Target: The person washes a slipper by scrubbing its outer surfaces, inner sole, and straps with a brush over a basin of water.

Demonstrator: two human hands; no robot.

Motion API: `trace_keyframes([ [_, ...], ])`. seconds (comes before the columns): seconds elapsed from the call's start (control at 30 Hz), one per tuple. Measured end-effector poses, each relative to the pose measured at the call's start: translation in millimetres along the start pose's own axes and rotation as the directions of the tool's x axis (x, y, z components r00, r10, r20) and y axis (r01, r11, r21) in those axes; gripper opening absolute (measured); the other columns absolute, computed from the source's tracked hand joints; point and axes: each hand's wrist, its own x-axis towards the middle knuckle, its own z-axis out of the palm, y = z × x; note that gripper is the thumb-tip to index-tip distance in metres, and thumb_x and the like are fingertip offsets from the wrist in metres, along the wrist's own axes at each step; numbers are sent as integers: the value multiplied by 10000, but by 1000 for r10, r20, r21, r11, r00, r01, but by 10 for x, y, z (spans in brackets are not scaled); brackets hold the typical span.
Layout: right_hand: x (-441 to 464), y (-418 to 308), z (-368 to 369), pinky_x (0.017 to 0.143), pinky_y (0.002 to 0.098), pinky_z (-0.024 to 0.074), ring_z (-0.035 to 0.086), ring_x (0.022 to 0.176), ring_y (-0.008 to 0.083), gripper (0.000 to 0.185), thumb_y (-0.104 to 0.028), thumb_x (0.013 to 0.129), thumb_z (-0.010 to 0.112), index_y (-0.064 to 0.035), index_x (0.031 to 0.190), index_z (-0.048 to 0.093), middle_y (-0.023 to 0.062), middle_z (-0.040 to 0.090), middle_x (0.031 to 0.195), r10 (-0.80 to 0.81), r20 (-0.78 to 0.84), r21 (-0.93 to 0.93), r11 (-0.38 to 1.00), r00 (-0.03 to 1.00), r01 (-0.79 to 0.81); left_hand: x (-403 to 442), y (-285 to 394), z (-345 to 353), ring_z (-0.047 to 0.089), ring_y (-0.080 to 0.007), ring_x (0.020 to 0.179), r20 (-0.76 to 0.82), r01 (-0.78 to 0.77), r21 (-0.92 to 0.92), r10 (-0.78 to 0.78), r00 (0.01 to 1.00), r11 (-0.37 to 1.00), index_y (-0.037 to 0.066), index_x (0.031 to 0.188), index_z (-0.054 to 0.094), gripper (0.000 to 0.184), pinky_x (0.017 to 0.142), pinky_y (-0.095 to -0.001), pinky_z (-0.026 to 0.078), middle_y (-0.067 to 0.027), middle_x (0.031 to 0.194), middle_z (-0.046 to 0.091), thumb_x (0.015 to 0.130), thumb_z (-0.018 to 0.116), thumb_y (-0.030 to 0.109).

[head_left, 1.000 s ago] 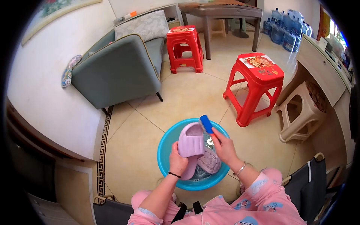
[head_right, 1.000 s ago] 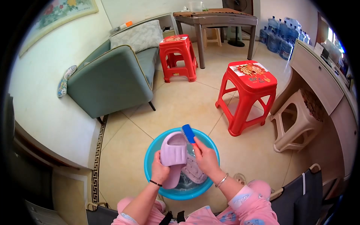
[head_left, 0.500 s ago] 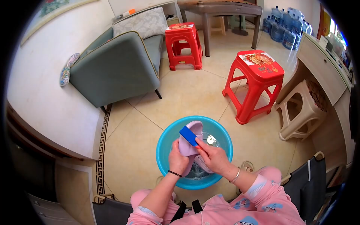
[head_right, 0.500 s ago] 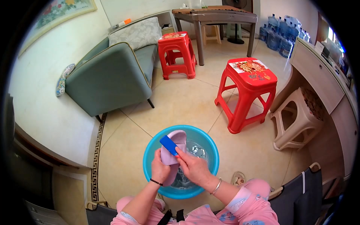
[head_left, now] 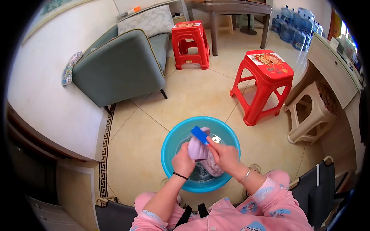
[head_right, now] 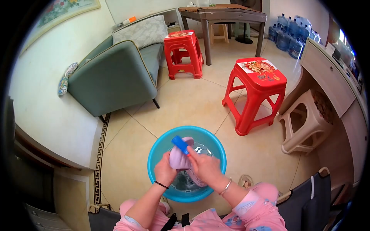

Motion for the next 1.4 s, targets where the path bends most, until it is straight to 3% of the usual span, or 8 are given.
trace_keyframes([
  [0.13, 114, 121, -48, 533, 443, 483, 627, 603, 332, 309, -253, 901, 569, -159, 1191, 623, 145, 640, 689, 137, -41, -15, 990, 990, -138, -7, 8, -11, 637, -391, 848, -27, -24, 38, 25, 999, 999, 123, 1178, 503, 487, 714, -489, 494, -177, 957, 665, 716, 629, 36],
  [0.33, -92, -122, 0, 529, 412, 468, 621, 622, 341, 316, -219, 892, 600, -165, 1203, 620, 161, 638, 723, -107, 44, 142, 985, 993, 99, 10, 31, -58, 634, -399, 846, 3, 38, 92, -38, 999, 995, 137, 1184, 506, 483, 710, -491, 492, -176, 944, 667, 725, 636, 62],
  [0.53, 157, 153, -67, 554, 405, 483, 633, 633, 335, 328, -216, 895, 598, -135, 1212, 609, 161, 654, 789, 252, -17, -15, 968, 968, -252, 38, 22, -94, 623, -407, 889, -57, -12, -118, 6, 998, 993, 105, 1169, 523, 432, 732, -477, 491, -217, 946, 656, 753, 640, 97],
  [0.73, -161, -147, 14, 541, 407, 493, 637, 632, 319, 325, -204, 891, 597, -163, 1214, 612, 141, 658, 751, -112, 49, 163, 981, 993, 102, 133, -169, 8, 621, -404, 928, -99, 40, -261, -68, 993, 964, 69, 1181, 526, 464, 776, -452, 497, -225, 991, 651, 735, 653, 56],
  [0.9, 102, 146, 15, 522, 399, 483, 635, 618, 304, 330, -208, 886, 603, -154, 1211, 611, 128, 658, 743, 153, -103, 89, 986, 983, -144, 134, -123, -38, 641, -322, 989, -17, 14, -433, -23, 1000, 901, 19, 1173, 544, 470, 840, -366, 497, -199, 1031, 659, 710, 597, -41],
  [1.1, -107, -59, -43, 511, 396, 480, 621, 585, 291, 305, -235, 891, 597, -179, 1189, 629, 109, 646, 695, -229, 47, 221, 952, 972, 213, 206, -239, 10, 628, -289, 1026, 62, 51, -541, -21, 998, 840, 25, 1170, 556, 442, 865, -344, 484, -183, 1062, 653, 734, 614, -17],
  [1.23, 30, 86, -38, 498, 394, 476, 616, 556, 280, 291, -238, 886, 604, -192, 1172, 634, 106, 619, 642, -61, -86, -70, 996, 994, 55, 163, -160, -48, 629, -285, 1024, 200, 73, -542, 45, 979, 837, 30, 1165, 569, 422, 873, -342, 480, -170, 1073, 657, 751, 651, 38],
  [1.4, 30, 48, -88, 477, 401, 467, 616, 552, 280, 309, -235, 882, 608, -197, 1188, 629, 113, 615, 638, -71, -81, 127, 989, 994, 80, 153, -112, -107, 627, -277, 1030, 231, 130, -541, -2, 973, 831, 34, 1179, 573, 434, 884, -345, 477, -172, 1075, 661, 750, 640, 40],
])
